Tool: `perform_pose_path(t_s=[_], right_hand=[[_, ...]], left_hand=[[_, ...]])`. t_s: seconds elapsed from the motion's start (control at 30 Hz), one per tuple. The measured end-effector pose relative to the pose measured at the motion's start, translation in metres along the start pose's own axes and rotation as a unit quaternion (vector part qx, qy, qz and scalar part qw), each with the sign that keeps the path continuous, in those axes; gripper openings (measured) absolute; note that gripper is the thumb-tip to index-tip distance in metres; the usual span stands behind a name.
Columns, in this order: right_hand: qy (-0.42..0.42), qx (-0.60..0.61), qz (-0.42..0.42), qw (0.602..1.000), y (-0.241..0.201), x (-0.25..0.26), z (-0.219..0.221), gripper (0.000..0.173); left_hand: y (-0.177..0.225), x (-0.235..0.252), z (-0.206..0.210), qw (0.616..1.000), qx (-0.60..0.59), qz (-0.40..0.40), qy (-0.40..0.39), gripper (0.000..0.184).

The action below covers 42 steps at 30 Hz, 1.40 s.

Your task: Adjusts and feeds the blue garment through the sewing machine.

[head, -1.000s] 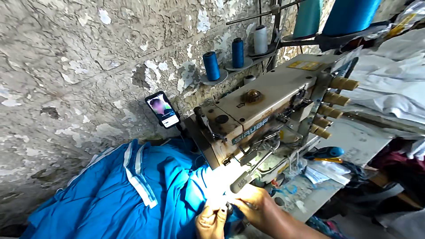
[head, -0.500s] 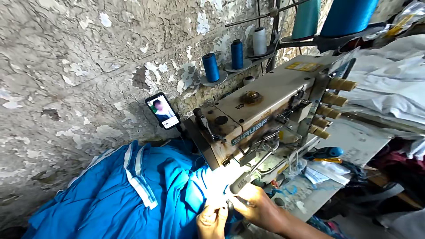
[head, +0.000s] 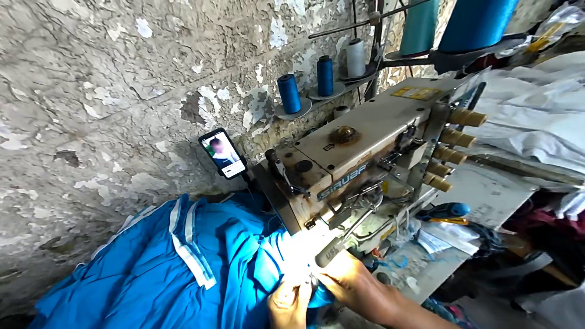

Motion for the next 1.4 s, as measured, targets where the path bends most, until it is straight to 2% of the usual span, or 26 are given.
perform_pose_path(t_s=[0.23, 0.37, 0.53, 0.63, 0.73, 0.83, 0.93, 1.03, 1.13, 1.2, 1.4], right_hand=[[-0.011, -0.043, -0.038, 0.998, 0.001, -0.004, 0.006, 0.020], [-0.015, -0.076, -0.072, 0.994, 0.004, -0.003, 0.008, 0.021], [-0.049, -0.051, -0.081, 0.994, 0.012, -0.005, 0.010, 0.017], [-0.032, 0.035, -0.022, 0.999, 0.009, -0.003, 0.008, 0.016], [-0.024, 0.115, 0.067, 0.991, 0.004, 0.000, 0.007, 0.015], [-0.065, 0.197, 0.167, 0.964, 0.003, 0.000, 0.006, 0.016], [-0.100, 0.254, 0.213, 0.938, 0.004, 0.000, 0.003, 0.015], [-0.084, 0.244, 0.162, 0.952, 0.004, -0.003, 0.004, 0.015], [-0.001, 0.094, 0.000, 0.996, 0.002, -0.010, 0.006, 0.009], [0.065, -0.005, -0.080, 0.995, 0.004, -0.015, 0.010, 0.008], [0.108, -0.055, -0.102, 0.987, 0.012, -0.012, 0.013, 0.011]], left_hand=[[0.003, -0.001, 0.003, 0.999, -0.025, -0.031, 0.015, 0.026], [0.001, -0.003, 0.006, 0.999, -0.008, -0.023, 0.030, 0.026], [0.004, -0.001, 0.004, 0.999, 0.045, -0.007, 0.002, 0.023], [0.008, 0.001, 0.003, 0.998, 0.062, 0.014, -0.002, 0.022], [0.009, 0.001, 0.005, 0.999, 0.041, 0.014, 0.026, 0.022], [0.009, 0.000, 0.009, 0.997, -0.027, -0.018, 0.065, 0.025], [0.012, -0.001, 0.013, 0.992, -0.085, -0.050, 0.079, 0.027], [0.012, -0.003, 0.015, 0.988, -0.115, -0.064, 0.085, 0.025], [0.016, -0.003, 0.017, 0.974, -0.163, -0.114, 0.107, 0.027], [0.020, -0.004, 0.021, 0.962, -0.190, -0.153, 0.122, 0.030], [0.025, -0.004, 0.024, 0.956, -0.206, -0.174, 0.117, 0.036]])
Point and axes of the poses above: each hand's wrist, its own x-axis towards the middle knuckle, its own z-axis out of the palm, y = z × x, the point moved 3 cm from there along x, towards the middle knuckle, and after that the axes turned 11 degrees about z, right-handed, at the moved point
